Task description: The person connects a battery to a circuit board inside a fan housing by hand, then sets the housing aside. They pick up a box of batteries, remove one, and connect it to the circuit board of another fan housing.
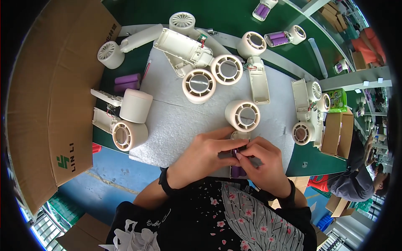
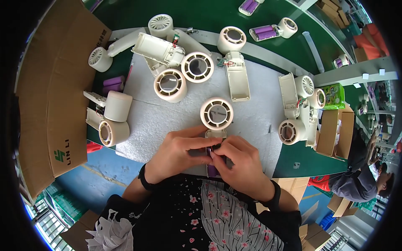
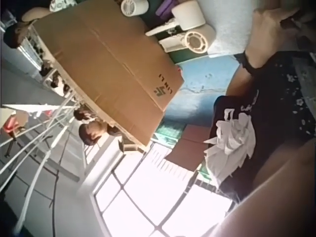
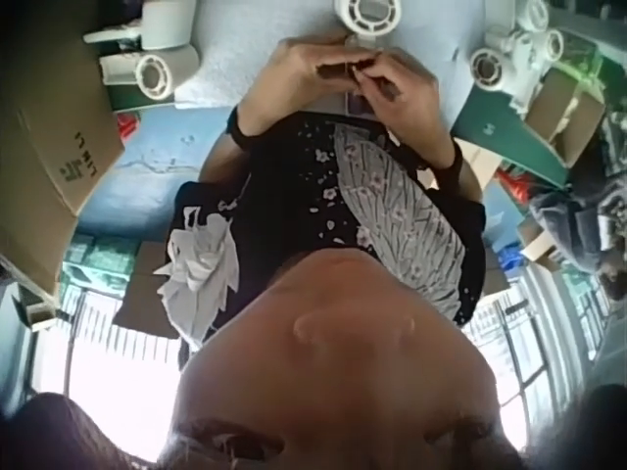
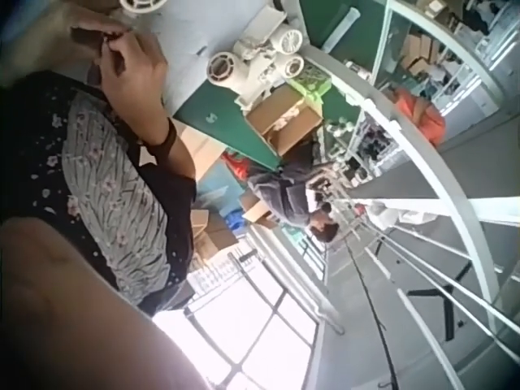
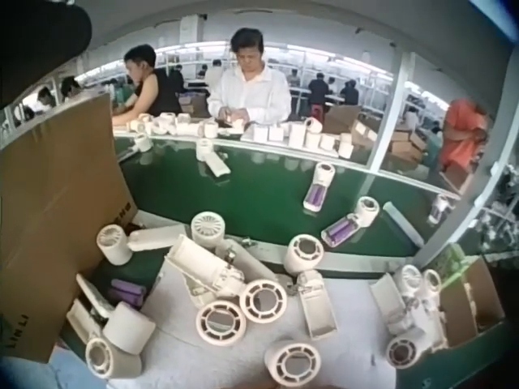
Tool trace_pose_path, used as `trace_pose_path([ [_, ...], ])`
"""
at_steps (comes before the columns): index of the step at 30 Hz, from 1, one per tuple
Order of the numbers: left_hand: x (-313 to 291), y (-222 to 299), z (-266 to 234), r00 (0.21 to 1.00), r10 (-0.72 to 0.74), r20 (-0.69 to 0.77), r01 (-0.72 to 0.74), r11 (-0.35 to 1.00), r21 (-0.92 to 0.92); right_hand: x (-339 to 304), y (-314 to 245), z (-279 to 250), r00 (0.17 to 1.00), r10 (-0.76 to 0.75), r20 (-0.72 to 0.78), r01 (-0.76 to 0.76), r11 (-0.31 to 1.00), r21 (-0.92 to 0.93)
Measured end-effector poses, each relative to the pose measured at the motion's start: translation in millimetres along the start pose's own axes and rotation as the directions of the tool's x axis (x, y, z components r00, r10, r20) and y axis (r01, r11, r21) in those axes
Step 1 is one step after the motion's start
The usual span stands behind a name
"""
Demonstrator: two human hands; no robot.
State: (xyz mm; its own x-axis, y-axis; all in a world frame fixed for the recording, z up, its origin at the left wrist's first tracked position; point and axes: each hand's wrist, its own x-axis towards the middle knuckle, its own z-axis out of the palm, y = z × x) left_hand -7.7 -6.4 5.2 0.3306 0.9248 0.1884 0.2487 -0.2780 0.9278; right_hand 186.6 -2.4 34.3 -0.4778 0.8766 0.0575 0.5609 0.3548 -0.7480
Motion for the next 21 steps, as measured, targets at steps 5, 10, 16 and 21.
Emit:
trace_pose_path([
  [5, -3.8, -5.4, 4.7, 1.000, 0.028, -0.010, -0.028, 1.000, 0.007, -16.4, -13.8, -5.4, 0.992, 0.113, 0.050, -0.112, 0.993, -0.020],
  [10, -15.6, 8.6, 20.1, 0.999, -0.033, -0.021, 0.035, 0.998, 0.055, -33.0, -20.1, 12.7, 0.989, 0.149, -0.012, -0.149, 0.989, -0.002],
  [16, -17.8, 26.2, 20.2, 0.996, 0.022, -0.084, -0.029, 0.995, -0.092, -38.4, -9.7, -23.5, 0.937, 0.349, 0.027, -0.327, 0.845, 0.423],
  [21, -13.0, -5.3, 6.9, 0.980, 0.098, -0.171, -0.119, 0.986, -0.116, 33.0, -42.9, -87.3, 0.918, 0.392, 0.051, -0.339, 0.713, 0.614],
])
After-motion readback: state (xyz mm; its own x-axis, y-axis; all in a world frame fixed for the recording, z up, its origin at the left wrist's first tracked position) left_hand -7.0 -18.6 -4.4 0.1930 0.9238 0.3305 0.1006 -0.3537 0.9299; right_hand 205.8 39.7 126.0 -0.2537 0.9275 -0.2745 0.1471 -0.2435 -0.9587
